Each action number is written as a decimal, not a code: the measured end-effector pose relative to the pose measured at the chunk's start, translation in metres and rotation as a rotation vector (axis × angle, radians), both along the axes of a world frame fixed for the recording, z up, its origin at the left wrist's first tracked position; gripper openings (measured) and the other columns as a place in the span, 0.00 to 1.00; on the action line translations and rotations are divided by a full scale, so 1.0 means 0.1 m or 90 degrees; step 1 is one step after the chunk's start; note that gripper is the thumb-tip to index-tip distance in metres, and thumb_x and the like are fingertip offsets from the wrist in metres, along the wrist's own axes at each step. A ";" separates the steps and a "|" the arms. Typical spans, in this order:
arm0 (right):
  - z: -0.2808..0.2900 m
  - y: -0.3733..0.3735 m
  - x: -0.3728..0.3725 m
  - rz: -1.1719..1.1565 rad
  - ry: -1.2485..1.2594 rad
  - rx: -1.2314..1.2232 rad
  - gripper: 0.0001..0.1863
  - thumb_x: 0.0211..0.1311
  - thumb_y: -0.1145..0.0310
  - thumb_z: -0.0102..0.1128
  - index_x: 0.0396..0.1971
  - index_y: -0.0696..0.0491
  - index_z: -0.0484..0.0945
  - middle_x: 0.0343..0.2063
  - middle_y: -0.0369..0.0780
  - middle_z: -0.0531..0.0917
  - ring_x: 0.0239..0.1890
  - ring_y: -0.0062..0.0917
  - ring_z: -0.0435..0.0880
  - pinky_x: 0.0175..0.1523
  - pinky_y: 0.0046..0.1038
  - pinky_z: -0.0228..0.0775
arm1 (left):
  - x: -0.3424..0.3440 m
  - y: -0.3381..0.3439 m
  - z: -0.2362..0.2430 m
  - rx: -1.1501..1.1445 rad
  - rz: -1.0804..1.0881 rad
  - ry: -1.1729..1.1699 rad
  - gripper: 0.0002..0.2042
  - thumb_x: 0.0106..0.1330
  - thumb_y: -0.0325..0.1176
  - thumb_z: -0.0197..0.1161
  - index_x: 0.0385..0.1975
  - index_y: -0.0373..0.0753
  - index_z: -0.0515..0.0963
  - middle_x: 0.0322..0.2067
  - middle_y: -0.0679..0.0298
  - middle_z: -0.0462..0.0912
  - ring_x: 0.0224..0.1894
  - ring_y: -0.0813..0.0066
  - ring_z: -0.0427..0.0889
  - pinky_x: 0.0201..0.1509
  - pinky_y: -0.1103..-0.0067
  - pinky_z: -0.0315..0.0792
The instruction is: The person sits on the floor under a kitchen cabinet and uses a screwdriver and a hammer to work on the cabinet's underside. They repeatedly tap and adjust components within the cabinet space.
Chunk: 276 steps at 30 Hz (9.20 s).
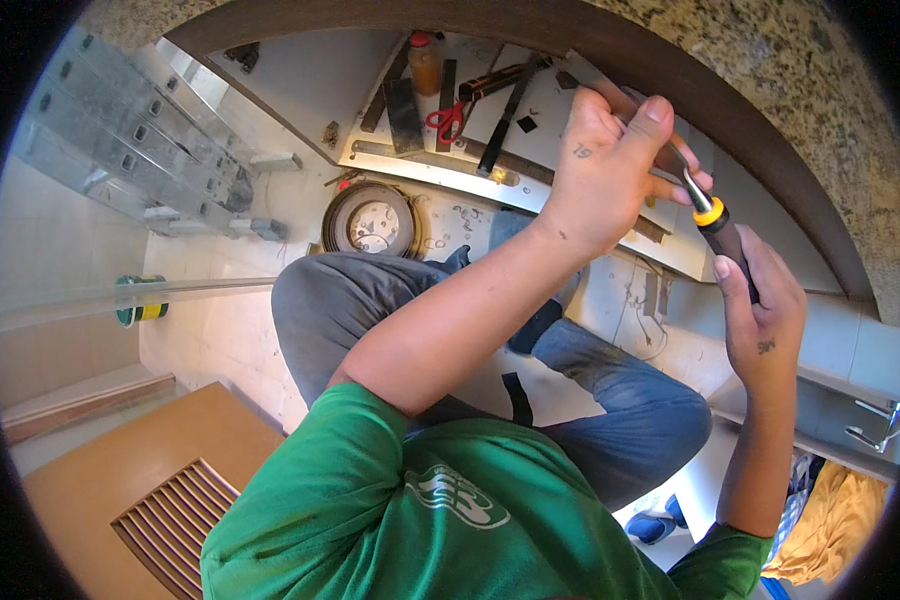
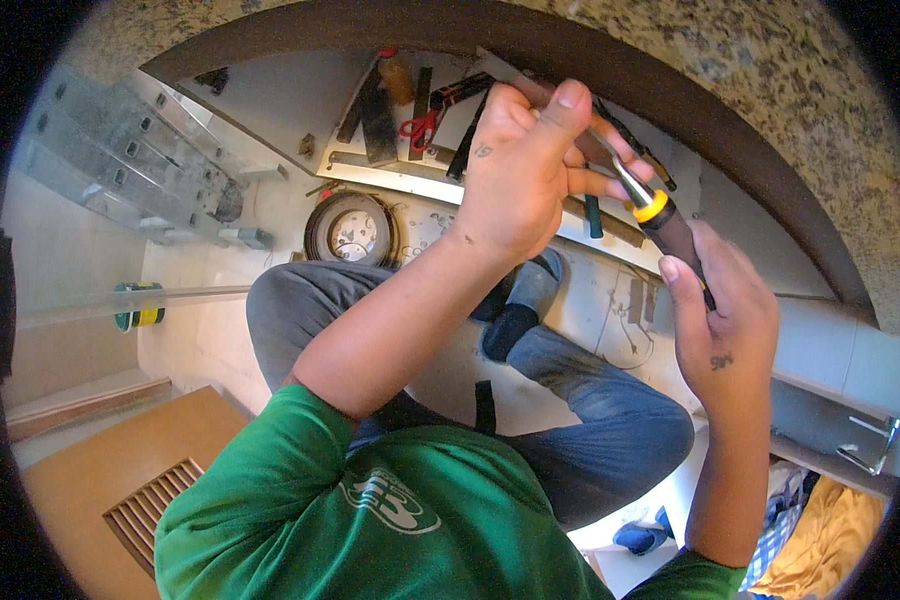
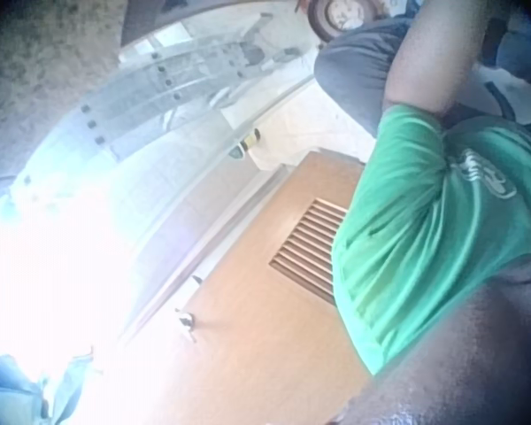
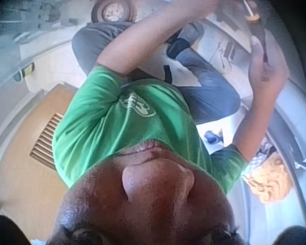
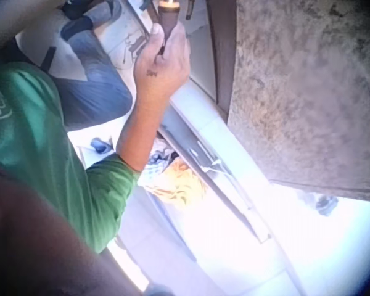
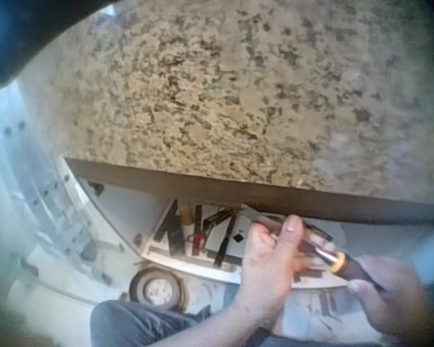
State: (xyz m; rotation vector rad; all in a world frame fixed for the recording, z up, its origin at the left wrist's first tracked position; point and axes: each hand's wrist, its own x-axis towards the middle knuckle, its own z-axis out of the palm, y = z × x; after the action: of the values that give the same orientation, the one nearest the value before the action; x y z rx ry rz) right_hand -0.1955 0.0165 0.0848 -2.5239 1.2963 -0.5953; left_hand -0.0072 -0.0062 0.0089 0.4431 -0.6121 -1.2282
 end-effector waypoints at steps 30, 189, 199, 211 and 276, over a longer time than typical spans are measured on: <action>-0.01 -0.06 -0.06 -0.010 0.014 -0.004 0.15 0.64 0.68 0.59 0.46 0.61 0.78 0.34 0.49 0.82 0.34 0.36 0.81 0.43 0.31 0.72 | -0.03 -0.03 -0.01 0.038 -0.009 -0.008 0.17 0.74 0.43 0.54 0.44 0.34 0.62 0.31 0.50 0.80 0.34 0.57 0.87 0.30 0.73 0.83; -0.37 0.12 0.76 0.094 -0.027 -0.008 0.16 0.63 0.62 0.61 0.46 0.55 0.80 0.31 0.48 0.83 0.30 0.38 0.84 0.36 0.36 0.74 | 1.24 0.61 -0.39 0.107 0.066 -0.117 0.16 0.75 0.42 0.52 0.47 0.34 0.66 0.42 0.46 0.81 0.40 0.55 0.86 0.41 0.63 0.83; -1.60 1.08 -0.70 -0.343 -0.332 0.695 0.12 0.70 0.61 0.55 0.35 0.55 0.77 0.19 0.35 0.75 0.14 0.18 0.74 0.18 0.21 0.65 | 0.95 0.45 0.00 0.041 0.178 -0.002 0.13 0.74 0.30 0.49 0.53 0.34 0.64 0.52 0.60 0.72 0.59 0.64 0.70 0.68 0.58 0.61; -2.36 1.35 -1.06 -0.364 -0.497 0.745 0.12 0.70 0.61 0.55 0.31 0.54 0.75 0.18 0.36 0.76 0.11 0.20 0.74 0.15 0.23 0.67 | 0.31 0.34 0.33 0.163 0.268 -0.206 0.41 0.65 0.27 0.60 0.73 0.36 0.40 0.60 0.60 0.63 0.53 0.74 0.68 0.57 0.75 0.67; -2.82 -1.13 -0.51 -0.312 -0.109 0.281 0.19 0.54 0.60 0.62 0.39 0.59 0.80 0.29 0.50 0.84 0.31 0.39 0.84 0.39 0.37 0.74 | 0.24 1.64 -2.57 0.237 -0.352 -0.947 0.13 0.65 0.40 0.60 0.34 0.35 0.81 0.32 0.50 0.84 0.40 0.52 0.84 0.46 0.66 0.76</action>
State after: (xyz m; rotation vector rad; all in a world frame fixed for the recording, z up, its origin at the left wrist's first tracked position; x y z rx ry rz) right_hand -0.2461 -0.0970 -0.1975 -1.7734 1.7610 -0.5285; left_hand 0.0163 0.1577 -0.2478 1.6275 -1.8540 -1.3817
